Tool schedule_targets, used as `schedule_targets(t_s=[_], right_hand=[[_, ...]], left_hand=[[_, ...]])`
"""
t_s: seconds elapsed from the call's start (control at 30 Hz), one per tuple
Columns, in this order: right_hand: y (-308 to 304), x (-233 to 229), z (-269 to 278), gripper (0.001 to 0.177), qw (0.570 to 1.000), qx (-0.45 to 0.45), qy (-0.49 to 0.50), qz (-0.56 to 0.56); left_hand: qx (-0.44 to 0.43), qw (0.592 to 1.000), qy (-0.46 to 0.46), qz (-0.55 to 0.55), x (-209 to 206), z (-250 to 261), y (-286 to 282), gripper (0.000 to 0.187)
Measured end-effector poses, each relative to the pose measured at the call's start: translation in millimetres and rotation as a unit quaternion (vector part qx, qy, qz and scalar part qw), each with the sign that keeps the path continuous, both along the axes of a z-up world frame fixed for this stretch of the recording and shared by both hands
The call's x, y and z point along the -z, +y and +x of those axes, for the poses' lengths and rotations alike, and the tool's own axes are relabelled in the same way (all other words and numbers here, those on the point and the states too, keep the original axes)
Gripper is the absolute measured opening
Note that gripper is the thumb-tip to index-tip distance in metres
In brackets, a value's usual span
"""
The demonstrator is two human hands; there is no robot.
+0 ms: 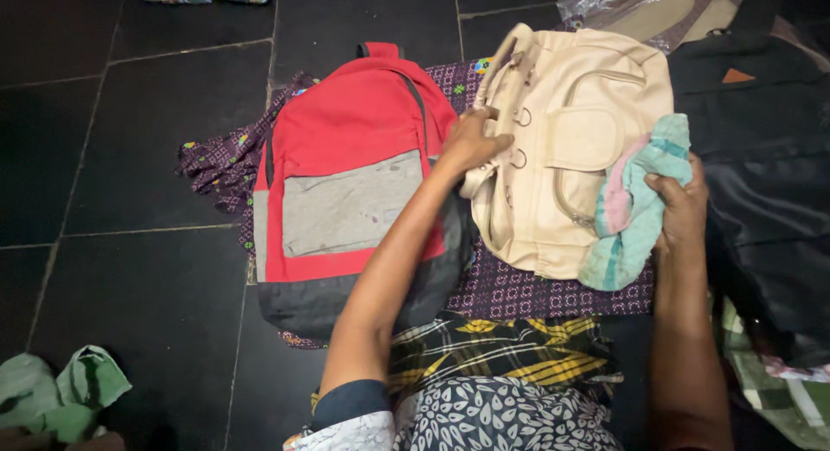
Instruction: The person wipes the exterior of a red and gray backpack with a cloth, then moves to a beige backpack and wipes its surface. The person handles the backpacks one at a time, turning them to clean different sides.
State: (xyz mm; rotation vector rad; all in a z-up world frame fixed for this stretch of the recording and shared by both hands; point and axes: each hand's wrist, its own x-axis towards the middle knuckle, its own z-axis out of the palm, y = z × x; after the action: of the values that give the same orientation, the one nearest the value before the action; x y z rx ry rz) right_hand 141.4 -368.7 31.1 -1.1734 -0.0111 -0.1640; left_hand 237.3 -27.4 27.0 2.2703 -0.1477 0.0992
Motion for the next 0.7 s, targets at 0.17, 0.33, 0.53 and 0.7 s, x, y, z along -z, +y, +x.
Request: schedule_targets(t_s=[0.17,0.33,0.53,0.7], right_hand=[[4,-10,0,0.055,1.000,-0.011,0.021,0.006],[-1,1,2,0.054,1.000,-0.010,0.014,0.016],[-23,22,9,0.056,0.995,-0.028,0.030,0.096],[-43,27,5,0.053,0.975,-0.095,0.076,0.186]], left_hand=[[0.008,0.994,0.107,-0.013,22,10,13,0.080],[0.057,0.993,0.101,-0.019,24,10,8,0.060],[0.114,0.951,0.148,-0.246,-20,-8,-25,0.044],[0.293,0.883,0.043,-0.364,-56,-26,-46,0.046]])
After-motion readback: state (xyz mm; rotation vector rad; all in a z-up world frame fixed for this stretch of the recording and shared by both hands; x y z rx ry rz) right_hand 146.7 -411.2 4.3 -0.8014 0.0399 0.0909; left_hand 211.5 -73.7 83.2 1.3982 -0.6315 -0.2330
